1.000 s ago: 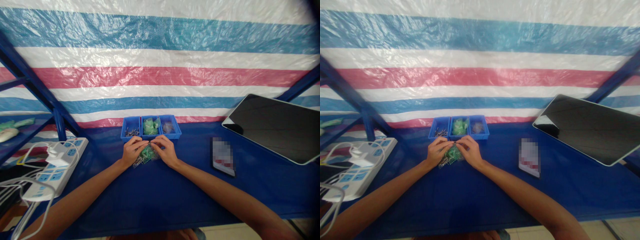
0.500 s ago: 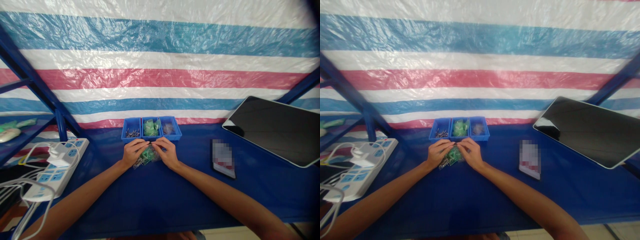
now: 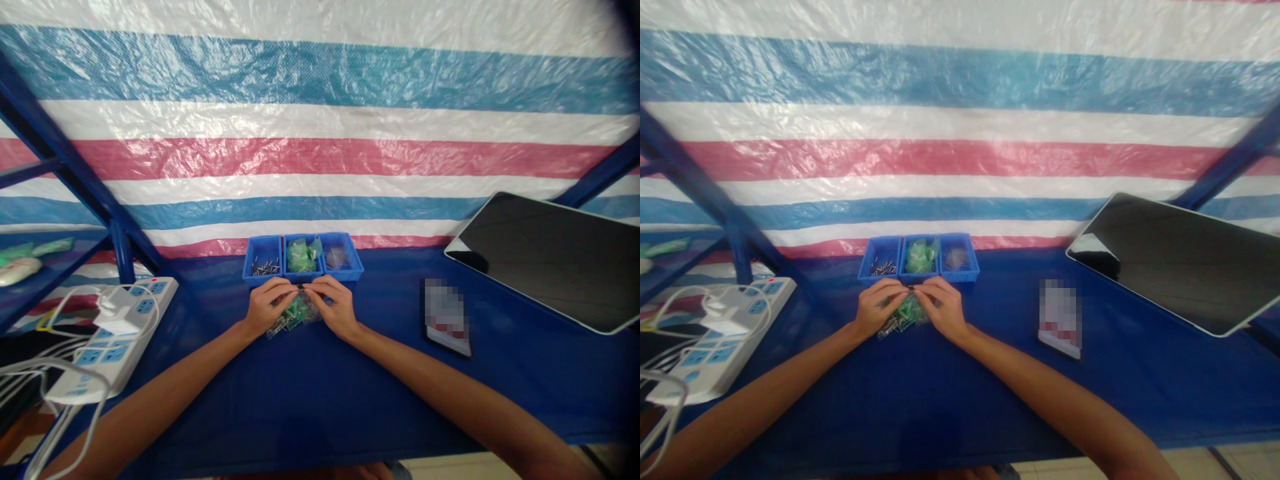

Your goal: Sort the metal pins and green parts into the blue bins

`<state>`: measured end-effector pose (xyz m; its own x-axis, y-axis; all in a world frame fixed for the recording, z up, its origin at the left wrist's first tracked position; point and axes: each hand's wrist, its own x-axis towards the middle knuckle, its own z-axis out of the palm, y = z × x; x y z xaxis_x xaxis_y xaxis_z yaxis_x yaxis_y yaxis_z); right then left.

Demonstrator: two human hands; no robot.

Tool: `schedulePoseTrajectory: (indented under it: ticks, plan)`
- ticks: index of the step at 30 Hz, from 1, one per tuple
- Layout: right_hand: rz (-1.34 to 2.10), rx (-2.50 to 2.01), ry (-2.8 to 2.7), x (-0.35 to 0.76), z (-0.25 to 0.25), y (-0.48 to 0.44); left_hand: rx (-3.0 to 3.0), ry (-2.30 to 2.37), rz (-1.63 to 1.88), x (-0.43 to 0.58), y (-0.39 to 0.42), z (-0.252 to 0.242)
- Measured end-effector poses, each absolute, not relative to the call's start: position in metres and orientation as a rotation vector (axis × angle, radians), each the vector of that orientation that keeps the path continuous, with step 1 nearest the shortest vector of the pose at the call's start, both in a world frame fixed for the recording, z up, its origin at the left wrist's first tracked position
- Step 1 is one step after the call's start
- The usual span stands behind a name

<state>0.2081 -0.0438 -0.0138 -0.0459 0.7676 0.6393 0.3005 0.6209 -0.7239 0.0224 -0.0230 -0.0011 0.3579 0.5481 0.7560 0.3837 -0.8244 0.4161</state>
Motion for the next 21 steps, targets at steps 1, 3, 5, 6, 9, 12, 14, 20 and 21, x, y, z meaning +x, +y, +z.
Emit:
schedulePoseTrajectory:
  ticks: [1,3,5,6,9,12,14,20,21]
  plan:
    - [0.481,-0.902,-1.631,0.2082,-0.0132,-0.0440,2.445,0.842,1.470,0.0224,-0.0229,-0.0013]
    - [0.489,-0.909,-1.632,0.2083,-0.0122,-0.0442,2.437,0.840,1.477,0.0222,-0.0228,-0.0015]
    - [0.506,-0.915,-1.633,0.2083,-0.0118,-0.0443,2.428,0.853,1.478,0.0218,-0.0229,-0.0017]
    - [0.517,-0.915,-1.636,0.2082,-0.0117,-0.0443,2.425,0.863,1.475,0.0216,-0.0230,-0.0019]
    - [0.554,-0.902,-1.651,0.2078,-0.0122,-0.0440,2.410,0.891,1.461,0.0210,-0.0233,-0.0023]
    - [0.570,-0.890,-1.659,0.2072,-0.0124,-0.0438,2.398,0.907,1.460,0.0210,-0.0239,-0.0027]
    - [0.566,-0.888,-1.661,0.2070,-0.0119,-0.0438,2.405,0.917,1.452,0.0213,-0.0244,-0.0029]
    - [0.526,-0.877,-1.651,0.2071,-0.0115,-0.0438,2.417,0.957,1.389,0.0217,-0.0245,-0.0039]
    - [0.524,-0.872,-1.648,0.2072,-0.0120,-0.0437,2.417,0.952,1.378,0.0218,-0.0244,-0.0038]
